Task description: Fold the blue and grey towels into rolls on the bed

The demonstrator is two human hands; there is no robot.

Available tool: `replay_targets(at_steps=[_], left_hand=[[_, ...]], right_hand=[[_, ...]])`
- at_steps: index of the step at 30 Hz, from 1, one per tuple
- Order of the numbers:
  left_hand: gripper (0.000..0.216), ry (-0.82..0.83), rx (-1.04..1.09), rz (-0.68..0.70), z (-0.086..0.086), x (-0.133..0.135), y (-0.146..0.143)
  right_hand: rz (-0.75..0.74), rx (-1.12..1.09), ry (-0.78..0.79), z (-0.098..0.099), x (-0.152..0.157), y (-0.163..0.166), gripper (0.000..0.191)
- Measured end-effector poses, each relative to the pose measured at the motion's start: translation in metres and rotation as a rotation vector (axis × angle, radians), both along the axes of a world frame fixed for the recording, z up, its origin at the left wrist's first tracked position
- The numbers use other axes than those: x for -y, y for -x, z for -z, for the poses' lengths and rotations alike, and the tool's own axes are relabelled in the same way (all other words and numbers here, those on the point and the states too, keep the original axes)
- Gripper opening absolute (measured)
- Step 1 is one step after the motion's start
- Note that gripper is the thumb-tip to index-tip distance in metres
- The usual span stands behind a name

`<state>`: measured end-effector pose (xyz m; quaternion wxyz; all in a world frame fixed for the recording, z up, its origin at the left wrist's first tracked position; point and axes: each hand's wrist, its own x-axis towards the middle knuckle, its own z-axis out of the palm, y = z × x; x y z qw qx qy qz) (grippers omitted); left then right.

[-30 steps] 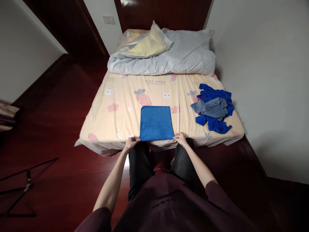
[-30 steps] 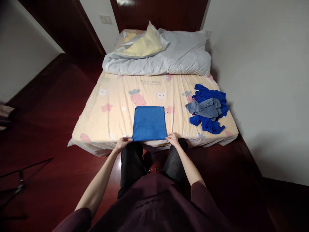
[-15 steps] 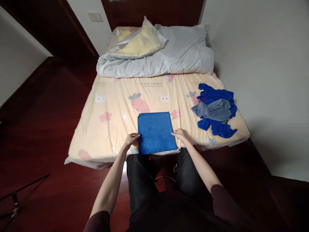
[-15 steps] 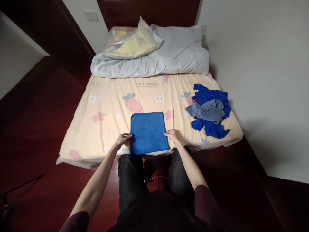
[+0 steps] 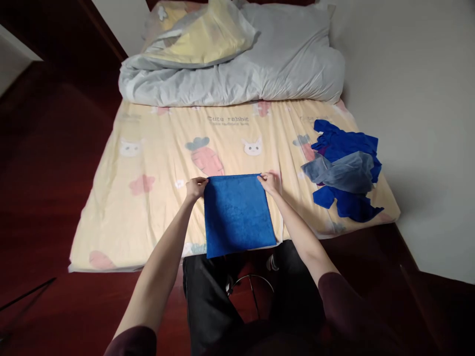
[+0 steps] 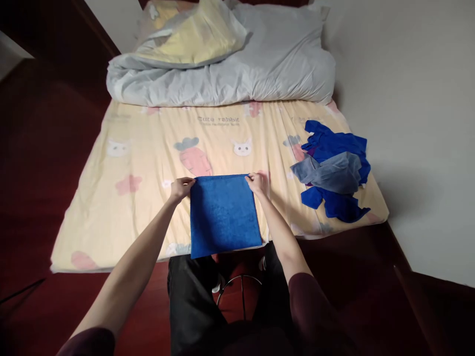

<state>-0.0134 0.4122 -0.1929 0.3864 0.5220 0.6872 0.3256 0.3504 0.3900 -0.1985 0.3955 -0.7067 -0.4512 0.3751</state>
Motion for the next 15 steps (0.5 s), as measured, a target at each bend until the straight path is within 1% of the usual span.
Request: replay_targets(at_steps=[3,5,10,15], left_hand=[[0.012,-0.031,-0.099,0.076,-0.003,-0.005,-0.003],[0.014,-0.038,-0.167,0.109,-0.004,-0.004,-0.004],[0.018,-0.086,-0.210,0.088,-0.004,-0.010,-0.007],[0.020,-0.122,-0.217,0.082,-0.002,-0.026,-0.014]], right_hand=[[-0.141,0.175,-0.027,0.003,-0.004,-0.005,0.022],[-0.182,0.227,-0.049,0.005,-0.004,-0.008,0.027],[-0.156,0.267,-0.047,0.008,-0.007,-0.012,0.037],[-0.092,0.347,-0.079,0.011,-0.010,-0.015,0.032]])
